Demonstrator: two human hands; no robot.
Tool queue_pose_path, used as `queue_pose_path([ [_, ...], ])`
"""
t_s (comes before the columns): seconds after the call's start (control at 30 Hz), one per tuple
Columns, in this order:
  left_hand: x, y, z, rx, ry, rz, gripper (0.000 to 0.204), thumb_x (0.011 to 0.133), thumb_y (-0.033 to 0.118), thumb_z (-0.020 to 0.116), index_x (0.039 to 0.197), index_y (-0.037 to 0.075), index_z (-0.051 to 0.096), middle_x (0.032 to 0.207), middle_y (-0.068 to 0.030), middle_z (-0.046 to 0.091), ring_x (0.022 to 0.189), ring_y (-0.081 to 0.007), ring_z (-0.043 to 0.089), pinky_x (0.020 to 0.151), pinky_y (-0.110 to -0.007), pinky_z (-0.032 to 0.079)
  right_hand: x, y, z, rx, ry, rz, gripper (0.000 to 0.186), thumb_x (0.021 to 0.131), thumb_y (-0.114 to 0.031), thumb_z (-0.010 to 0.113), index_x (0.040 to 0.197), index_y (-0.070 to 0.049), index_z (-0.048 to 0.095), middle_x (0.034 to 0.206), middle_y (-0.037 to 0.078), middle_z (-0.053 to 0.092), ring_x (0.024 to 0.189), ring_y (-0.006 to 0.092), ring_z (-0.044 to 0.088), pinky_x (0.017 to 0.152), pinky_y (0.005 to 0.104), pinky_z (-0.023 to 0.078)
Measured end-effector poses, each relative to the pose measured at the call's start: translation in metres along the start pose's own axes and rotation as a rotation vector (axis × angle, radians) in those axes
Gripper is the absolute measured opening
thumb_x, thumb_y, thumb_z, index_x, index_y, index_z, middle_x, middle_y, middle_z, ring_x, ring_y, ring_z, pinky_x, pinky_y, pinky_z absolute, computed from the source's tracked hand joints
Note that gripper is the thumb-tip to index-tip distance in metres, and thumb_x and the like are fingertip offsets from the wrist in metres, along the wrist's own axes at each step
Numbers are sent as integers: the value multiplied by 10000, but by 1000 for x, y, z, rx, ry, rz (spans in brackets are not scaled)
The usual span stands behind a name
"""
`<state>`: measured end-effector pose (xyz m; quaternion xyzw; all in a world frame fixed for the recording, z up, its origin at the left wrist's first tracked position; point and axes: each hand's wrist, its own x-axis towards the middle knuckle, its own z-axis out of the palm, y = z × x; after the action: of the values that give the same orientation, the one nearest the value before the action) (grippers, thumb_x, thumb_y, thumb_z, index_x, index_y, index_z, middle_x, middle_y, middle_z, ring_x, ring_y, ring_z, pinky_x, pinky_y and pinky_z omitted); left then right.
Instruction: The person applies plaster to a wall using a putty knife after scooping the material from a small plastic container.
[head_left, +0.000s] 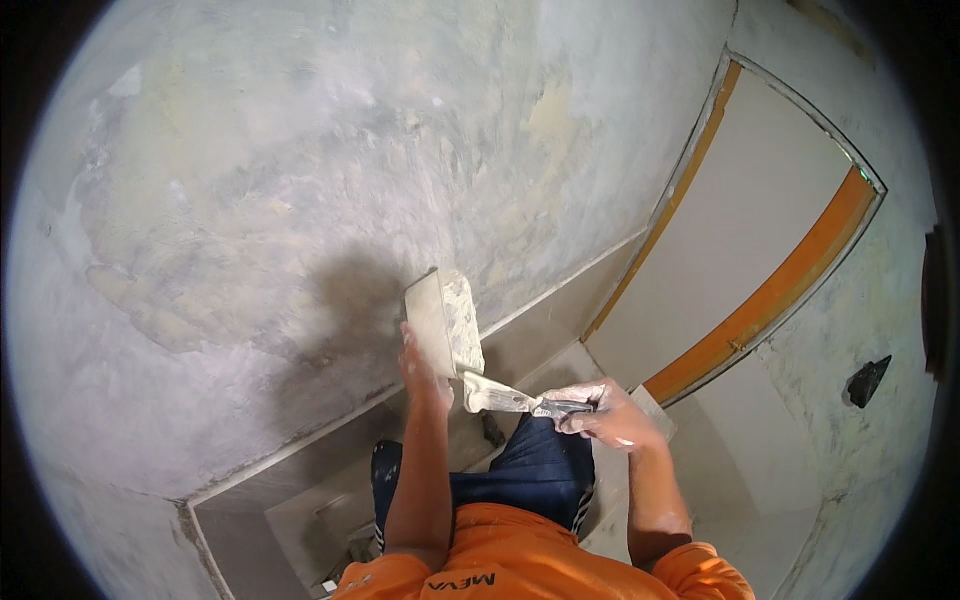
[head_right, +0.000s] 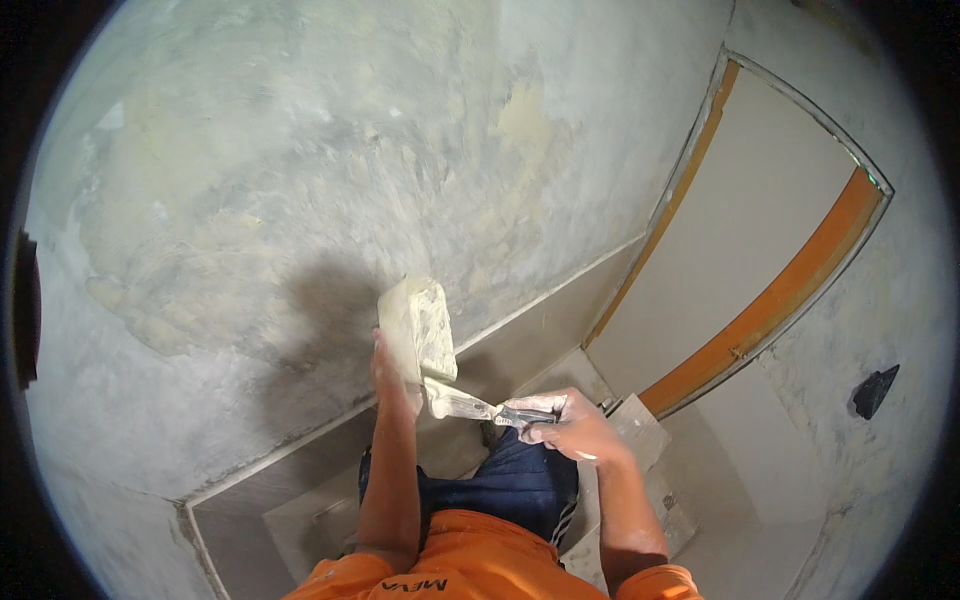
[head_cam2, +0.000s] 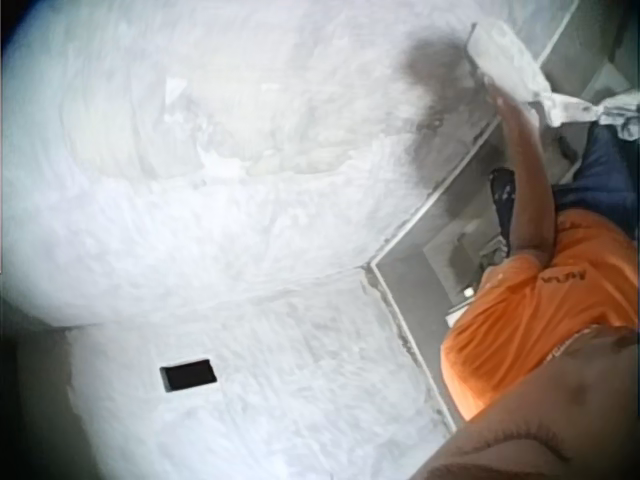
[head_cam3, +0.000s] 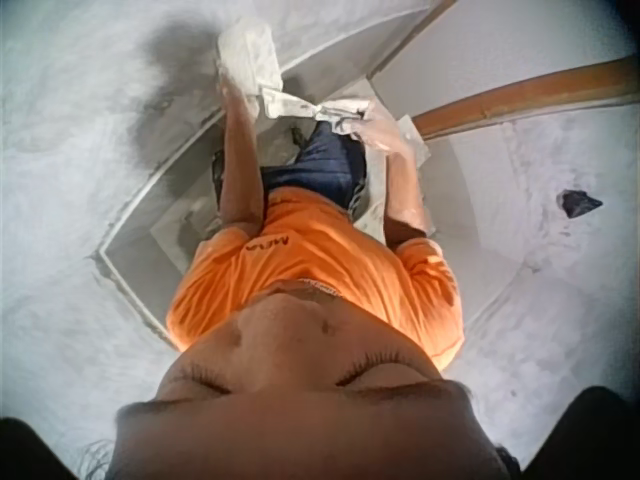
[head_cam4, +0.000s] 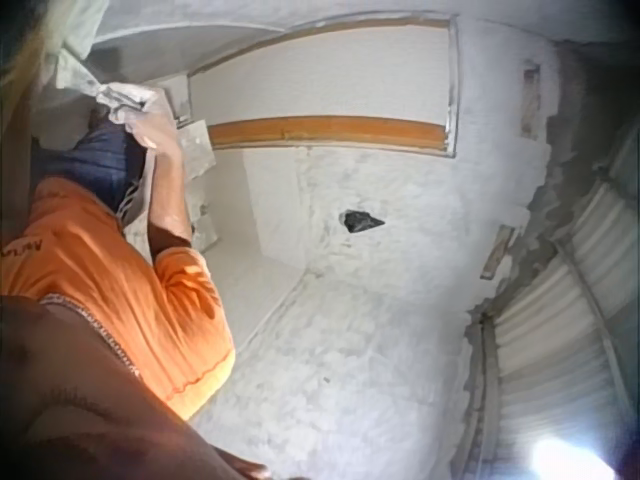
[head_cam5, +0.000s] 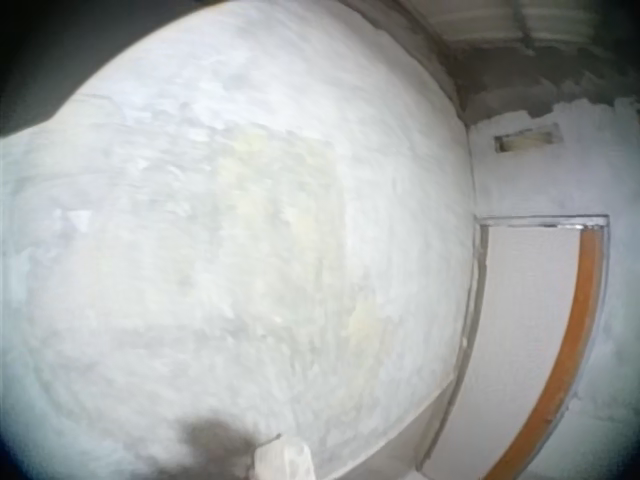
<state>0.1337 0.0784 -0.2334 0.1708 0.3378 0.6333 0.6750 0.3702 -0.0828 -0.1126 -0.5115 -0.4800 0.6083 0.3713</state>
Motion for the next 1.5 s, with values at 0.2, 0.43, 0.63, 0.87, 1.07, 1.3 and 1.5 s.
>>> queue_pose_path([
  [0.2,-9,2,1,-81,-31,-97,772,1053,599,412,1581,50,288,1588,-155,390,1434,-346,428,1185,-503,346,15,45,0,817,-158,83,466,882,-74,598,1317,87,559,800,123,594,528,121,472,438,230,388],
  [0.43,-42,57,50,-177,-394,-2,653,1071,544,394,1539,89,370,1508,-115,472,1361,-330,493,1125,-518,413,44,-32,22,827,-64,-179,352,951,-215,647,1207,21,593,761,70,584,563,148,517,454,288,395],
  [0.63,-59,131,69,-244,-500,167,587,1084,467,428,1508,61,421,1473,-92,525,1360,-298,503,1125,-486,430,55,-159,36,440,-150,-449,293,1050,-257,582,1264,-61,540,862,46,580,614,108,500,539,266,411],
  [0.87,-99,209,113,-132,-529,514,718,1058,607,318,1547,82,357,1443,-140,550,1226,-350,634,939,-533,589,93,-280,92,-176,113,-999,413,1068,-254,530,1414,-29,540,934,93,616,783,165,609,708,293,504],
  [1.07,-123,247,104,-84,-499,661,693,1066,595,301,1538,92,372,1440,-144,551,1215,-349,640,902,-512,613,161,-314,146,-730,712,-1513,486,1043,-181,503,1488,5,447,1246,329,523,1123,494,580,939,523,494],
  [1.3,-131,263,103,-59,-439,724,690,1068,590,297,1545,95,359,1455,-154,538,1226,-362,634,899,-530,613,189,-348,170,-694,749,-1400,465,1011,-103,497,1451,28,427,1184,320,513,1049,475,614,861,517,536],
  [1.5,-139,277,114,-53,-419,739,668,1078,555,284,1555,91,336,1484,-170,500,1263,-374,603,952,-542,588,210,-319,175,-996,867,-1287,504,936,-61,539,1418,47,434,1133,265,545,862,419,681,703,503,579],
])
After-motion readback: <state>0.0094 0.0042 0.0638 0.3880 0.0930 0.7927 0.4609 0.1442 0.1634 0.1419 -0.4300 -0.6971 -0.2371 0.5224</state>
